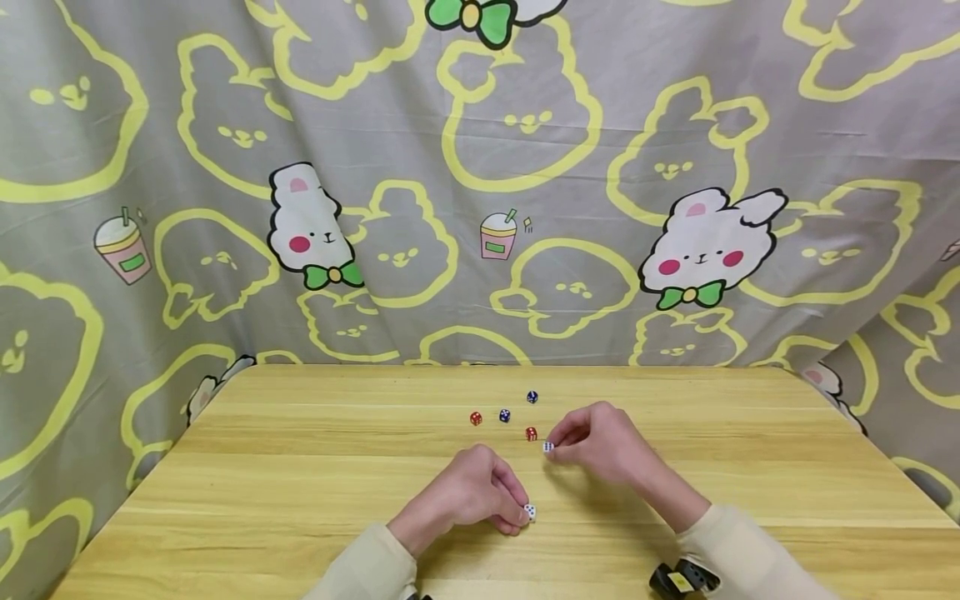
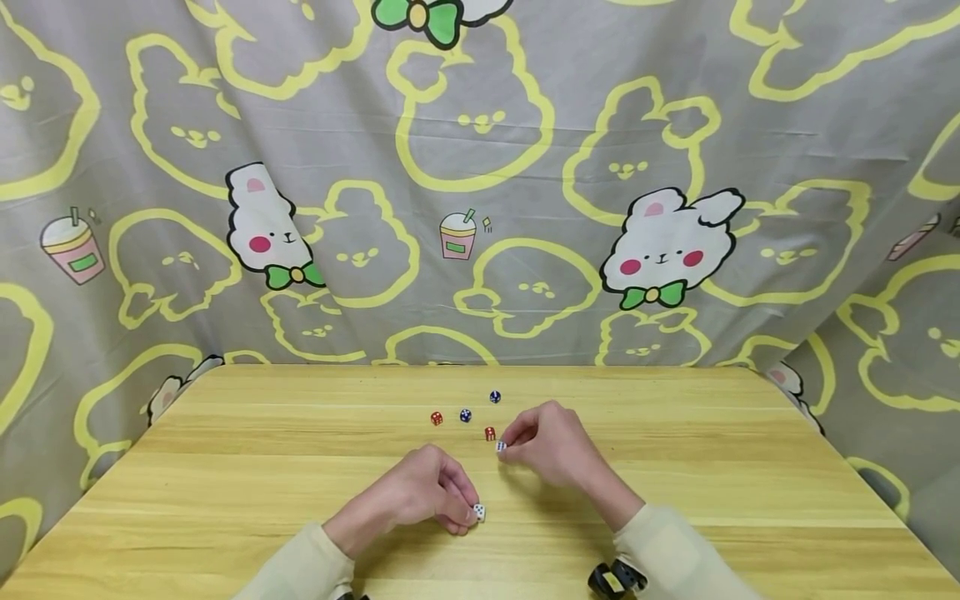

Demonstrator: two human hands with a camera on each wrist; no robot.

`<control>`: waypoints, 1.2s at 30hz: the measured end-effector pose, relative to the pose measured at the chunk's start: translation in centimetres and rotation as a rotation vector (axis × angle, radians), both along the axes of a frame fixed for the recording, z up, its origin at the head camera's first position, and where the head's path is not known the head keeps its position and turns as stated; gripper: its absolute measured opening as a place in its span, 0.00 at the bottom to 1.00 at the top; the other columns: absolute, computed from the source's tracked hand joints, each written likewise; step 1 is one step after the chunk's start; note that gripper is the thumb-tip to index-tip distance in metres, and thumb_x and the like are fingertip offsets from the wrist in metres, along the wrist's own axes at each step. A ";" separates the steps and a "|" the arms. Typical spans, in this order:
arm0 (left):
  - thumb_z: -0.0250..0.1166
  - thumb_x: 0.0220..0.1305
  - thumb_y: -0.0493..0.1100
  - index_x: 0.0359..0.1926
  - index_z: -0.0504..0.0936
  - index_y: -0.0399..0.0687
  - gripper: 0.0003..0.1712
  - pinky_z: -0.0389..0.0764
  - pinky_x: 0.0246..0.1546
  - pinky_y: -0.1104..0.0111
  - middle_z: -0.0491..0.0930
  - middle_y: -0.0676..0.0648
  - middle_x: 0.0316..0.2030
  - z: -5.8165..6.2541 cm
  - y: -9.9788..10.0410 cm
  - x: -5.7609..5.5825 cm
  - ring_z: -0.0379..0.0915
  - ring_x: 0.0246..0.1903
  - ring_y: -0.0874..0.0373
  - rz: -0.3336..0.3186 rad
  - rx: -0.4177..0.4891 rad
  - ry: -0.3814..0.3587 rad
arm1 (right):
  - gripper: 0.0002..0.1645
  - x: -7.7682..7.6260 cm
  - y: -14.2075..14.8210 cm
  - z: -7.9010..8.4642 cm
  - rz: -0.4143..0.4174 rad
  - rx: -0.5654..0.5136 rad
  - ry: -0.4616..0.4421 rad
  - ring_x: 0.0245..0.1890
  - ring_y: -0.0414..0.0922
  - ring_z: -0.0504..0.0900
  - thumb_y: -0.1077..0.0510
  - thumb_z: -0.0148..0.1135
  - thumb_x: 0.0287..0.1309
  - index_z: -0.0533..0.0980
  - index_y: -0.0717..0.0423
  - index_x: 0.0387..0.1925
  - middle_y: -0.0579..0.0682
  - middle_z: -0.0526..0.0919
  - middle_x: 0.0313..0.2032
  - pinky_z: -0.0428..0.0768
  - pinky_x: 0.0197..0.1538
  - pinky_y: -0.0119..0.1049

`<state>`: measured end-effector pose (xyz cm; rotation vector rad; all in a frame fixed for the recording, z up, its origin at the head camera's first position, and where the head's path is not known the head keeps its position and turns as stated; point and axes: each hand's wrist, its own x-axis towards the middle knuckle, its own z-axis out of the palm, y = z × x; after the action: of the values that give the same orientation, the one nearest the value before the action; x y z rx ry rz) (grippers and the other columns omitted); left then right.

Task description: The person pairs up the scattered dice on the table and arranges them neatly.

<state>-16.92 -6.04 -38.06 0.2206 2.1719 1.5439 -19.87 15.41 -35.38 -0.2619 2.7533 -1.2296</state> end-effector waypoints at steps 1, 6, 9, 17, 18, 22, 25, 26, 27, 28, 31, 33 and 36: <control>0.77 0.53 0.23 0.28 0.86 0.35 0.08 0.89 0.29 0.64 0.89 0.40 0.24 0.0 0.0 0.0 0.88 0.23 0.54 0.000 0.000 0.001 | 0.06 0.2 -0.1 -0.1 -0.001 0.002 -0.009 0.32 0.42 0.80 0.58 0.82 0.53 0.89 0.49 0.31 0.44 0.87 0.27 0.75 0.37 0.34; 0.77 0.53 0.23 0.29 0.86 0.35 0.08 0.89 0.29 0.64 0.89 0.40 0.25 0.0 0.0 0.0 0.88 0.24 0.54 -0.001 0.000 0.006 | 0.07 0.8 -0.4 -0.6 0.013 0.013 -0.036 0.31 0.43 0.77 0.58 0.82 0.52 0.88 0.48 0.31 0.44 0.86 0.28 0.72 0.34 0.34; 0.77 0.53 0.23 0.28 0.86 0.35 0.08 0.89 0.29 0.64 0.89 0.40 0.24 0.0 0.0 0.0 0.88 0.23 0.54 -0.002 0.000 0.003 | 0.07 1.2 -0.4 -1.0 0.030 0.018 -0.040 0.30 0.43 0.76 0.58 0.82 0.52 0.87 0.48 0.30 0.44 0.85 0.27 0.71 0.31 0.33; 0.76 0.53 0.22 0.28 0.86 0.35 0.09 0.89 0.28 0.65 0.89 0.40 0.24 -0.1 0.2 -0.1 0.87 0.22 0.55 0.001 -0.004 0.007 | 0.09 2.0 0.1 -1.6 0.093 0.007 -0.059 0.27 0.42 0.77 0.58 0.84 0.49 0.87 0.50 0.28 0.44 0.86 0.25 0.73 0.28 0.33; 0.76 0.53 0.22 0.28 0.86 0.35 0.09 0.89 0.28 0.64 0.89 0.40 0.24 -0.1 0.2 -0.1 0.87 0.22 0.55 0.001 -0.003 0.007 | 0.09 2.1 0.1 -1.6 0.100 0.002 -0.065 0.26 0.42 0.77 0.58 0.84 0.48 0.87 0.50 0.28 0.44 0.85 0.25 0.73 0.28 0.32; 0.76 0.53 0.22 0.28 0.86 0.35 0.09 0.89 0.28 0.64 0.88 0.40 0.24 0.0 0.2 0.0 0.87 0.22 0.55 0.001 0.002 -0.001 | 0.09 2.4 0.2 -1.7 0.137 -0.020 -0.088 0.27 0.42 0.77 0.60 0.84 0.48 0.87 0.51 0.28 0.45 0.85 0.24 0.73 0.28 0.32; 0.76 0.53 0.22 0.28 0.86 0.34 0.08 0.89 0.28 0.64 0.88 0.40 0.23 0.1 0.2 0.0 0.87 0.22 0.55 0.000 0.004 -0.004 | 0.09 2.7 0.3 -1.8 0.169 -0.035 -0.101 0.26 0.41 0.78 0.62 0.83 0.47 0.87 0.52 0.27 0.45 0.84 0.23 0.74 0.28 0.31; 0.76 0.53 0.22 0.28 0.86 0.34 0.09 0.89 0.28 0.64 0.88 0.39 0.23 0.1 0.2 0.0 0.87 0.22 0.55 0.000 0.004 -0.005 | 0.09 2.8 0.3 -1.8 0.179 -0.039 -0.102 0.26 0.41 0.78 0.63 0.83 0.47 0.87 0.52 0.27 0.45 0.84 0.23 0.74 0.28 0.31; 0.76 0.53 0.21 0.28 0.86 0.34 0.09 0.89 0.28 0.64 0.88 0.39 0.23 0.1 0.3 0.0 0.87 0.22 0.55 0.000 0.004 -0.005 | 0.09 2.8 0.3 -1.8 0.188 -0.042 -0.104 0.26 0.41 0.78 0.63 0.83 0.47 0.87 0.52 0.26 0.44 0.84 0.22 0.74 0.28 0.31; 0.75 0.53 0.21 0.28 0.86 0.34 0.09 0.89 0.28 0.64 0.88 0.39 0.23 0.1 0.3 0.0 0.86 0.22 0.55 -0.001 0.004 -0.005 | 0.09 2.9 0.3 -1.8 0.197 -0.045 -0.107 0.25 0.41 0.78 0.64 0.83 0.47 0.86 0.52 0.26 0.44 0.84 0.22 0.74 0.28 0.31; 0.75 0.53 0.21 0.28 0.86 0.34 0.08 0.89 0.28 0.64 0.88 0.39 0.23 0.1 0.2 0.0 0.87 0.22 0.55 -0.002 0.003 -0.003 | 0.10 3.2 0.2 -1.9 0.216 -0.047 -0.115 0.24 0.40 0.77 0.64 0.83 0.46 0.86 0.52 0.26 0.44 0.84 0.21 0.73 0.27 0.30; 0.75 0.53 0.21 0.29 0.86 0.34 0.08 0.89 0.28 0.64 0.88 0.40 0.23 0.0 0.2 -0.1 0.86 0.22 0.55 -0.001 0.002 0.000 | 0.10 3.3 0.1 -1.9 0.224 -0.051 -0.128 0.24 0.40 0.76 0.64 0.84 0.46 0.86 0.52 0.25 0.44 0.84 0.20 0.72 0.27 0.30; 0.75 0.53 0.22 0.29 0.86 0.34 0.08 0.89 0.28 0.65 0.88 0.40 0.23 0.0 0.2 -0.1 0.86 0.21 0.55 -0.001 0.002 0.002 | 0.10 3.6 -0.1 -2.0 0.226 -0.058 -0.148 0.23 0.39 0.76 0.64 0.84 0.45 0.86 0.52 0.25 0.44 0.83 0.20 0.72 0.26 0.30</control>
<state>-17.00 -5.86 -38.05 0.2240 2.1721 1.5456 -16.24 15.34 -37.41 -0.4541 2.4874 -1.2179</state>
